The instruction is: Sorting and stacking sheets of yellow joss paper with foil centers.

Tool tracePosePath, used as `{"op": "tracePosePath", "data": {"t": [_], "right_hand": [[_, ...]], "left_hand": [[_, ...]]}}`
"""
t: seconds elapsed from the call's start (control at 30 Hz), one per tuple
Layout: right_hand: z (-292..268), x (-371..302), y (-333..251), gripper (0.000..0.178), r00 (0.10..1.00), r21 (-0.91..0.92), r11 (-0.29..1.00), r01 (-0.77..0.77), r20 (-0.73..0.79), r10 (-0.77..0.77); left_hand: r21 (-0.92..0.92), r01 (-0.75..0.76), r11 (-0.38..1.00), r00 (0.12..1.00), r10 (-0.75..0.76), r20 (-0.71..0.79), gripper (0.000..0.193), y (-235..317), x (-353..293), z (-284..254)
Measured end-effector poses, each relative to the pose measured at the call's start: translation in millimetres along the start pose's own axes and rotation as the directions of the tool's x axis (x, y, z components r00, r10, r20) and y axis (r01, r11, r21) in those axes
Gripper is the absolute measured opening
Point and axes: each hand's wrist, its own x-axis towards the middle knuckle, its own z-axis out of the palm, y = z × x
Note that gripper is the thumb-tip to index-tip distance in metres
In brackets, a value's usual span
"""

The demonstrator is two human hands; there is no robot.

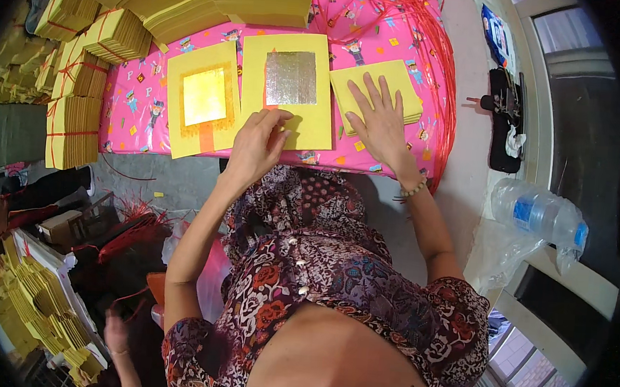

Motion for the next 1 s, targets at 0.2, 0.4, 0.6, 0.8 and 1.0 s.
{"op": "tracePosePath", "data": {"t": [0.2, 0.4, 0.6, 0.8, 1.0], "right_hand": [[3.6, -1.1, 2.1, 0.053, 0.999, 0.034, 0.999, -0.008, -0.042, 0.009], [5.3, -2.1, 19.9, 0.054, 0.997, 0.011, 0.999, -0.036, -0.073, 0.037], [-2.3, 2.3, 25.7, 0.054, 0.997, 0.007, 0.999, -0.043, -0.056, 0.044], [-25.9, 9.0, 25.8, 0.053, 0.999, 0.022, 0.999, -0.029, -0.025, 0.029], [-58.0, 15.1, -6.3, 0.04, 0.976, 0.187, 0.975, 0.119, -0.203, -0.08]], "left_hand": [[-0.008, 0.007, 1.0, 1.0, -0.007, 0.013, 0.024, -0.3, -1.8, -1.0], [0.033, 0.015, 0.999, 0.999, -0.017, 0.038, 0.025, -1.8, -5.6, -5.2], [0.069, -0.031, 0.997, 0.998, 0.027, 0.062, 0.028, -3.0, -6.0, -15.0], [0.153, -0.126, 0.98, 0.986, 0.106, 0.132, 0.036, -4.8, -9.3, -30.8], [0.221, -0.129, 0.967, 0.982, 0.093, 0.163, 0.043, -11.1, -14.5, -32.8]]}}
